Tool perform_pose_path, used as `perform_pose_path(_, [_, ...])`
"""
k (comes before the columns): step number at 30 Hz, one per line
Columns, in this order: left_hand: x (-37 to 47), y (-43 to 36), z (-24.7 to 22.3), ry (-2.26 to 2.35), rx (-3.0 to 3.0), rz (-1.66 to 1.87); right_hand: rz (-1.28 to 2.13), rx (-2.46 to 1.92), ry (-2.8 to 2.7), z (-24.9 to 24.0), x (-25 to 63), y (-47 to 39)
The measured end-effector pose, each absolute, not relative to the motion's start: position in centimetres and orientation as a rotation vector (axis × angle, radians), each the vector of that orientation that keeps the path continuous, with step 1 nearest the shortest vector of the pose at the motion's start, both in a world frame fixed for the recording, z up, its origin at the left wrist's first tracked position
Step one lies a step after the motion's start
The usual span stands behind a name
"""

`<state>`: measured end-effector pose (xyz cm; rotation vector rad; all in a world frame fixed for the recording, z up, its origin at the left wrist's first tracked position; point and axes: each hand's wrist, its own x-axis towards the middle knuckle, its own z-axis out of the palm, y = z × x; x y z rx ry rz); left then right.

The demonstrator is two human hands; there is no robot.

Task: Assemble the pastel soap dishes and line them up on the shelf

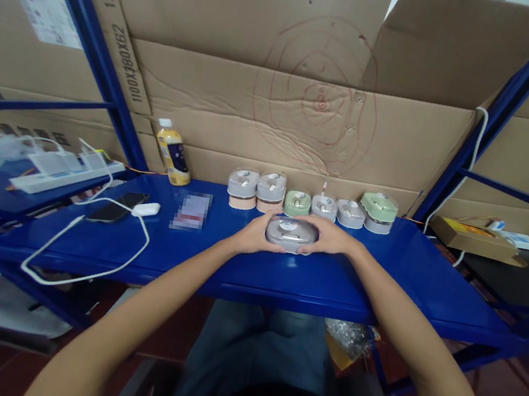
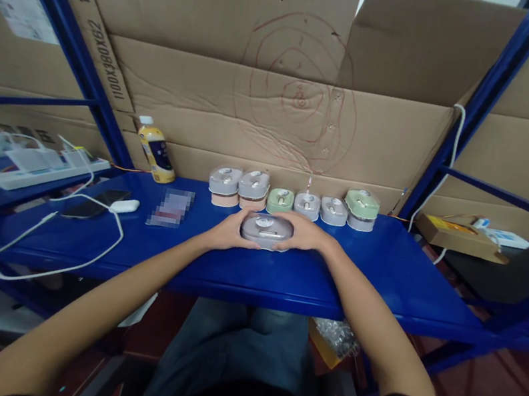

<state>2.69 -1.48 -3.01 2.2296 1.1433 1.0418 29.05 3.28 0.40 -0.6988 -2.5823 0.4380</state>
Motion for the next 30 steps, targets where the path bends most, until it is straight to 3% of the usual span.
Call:
perform_pose_path(5, [2.7,-0.6,-3.5,0.971,2.054,1.360,0.365,-0.705,-2.407,2.5,30.3,3.1])
perform_pose_path(9, [2.7,-0.2,-3.6,1.152,2.032,1.566,0.013,-1.047,-2.030,4.7,32.6,4.5])
perform_pose_path(13, [3.0,-0.7,-3.3,1.270,2.184,1.479,-0.320,-1.551,-1.697,5.5,34.2,7.1])
perform_pose_path(18, [3.4,-1.3,-2.9,1.319,2.256,1.374,-0.510,-1.836,-1.662,3.7,33.6,9.4])
perform_pose_path(26, [3.4,-1.3,-3.1,1.372,2.277,1.294,-0.626,-1.894,-1.663,1.7,33.1,10.0])
perform_pose_path(30, [3.4,-1.1,-3.3,1.372,2.299,1.300,-0.724,-1.674,-1.857,2.3,31.3,8.9])
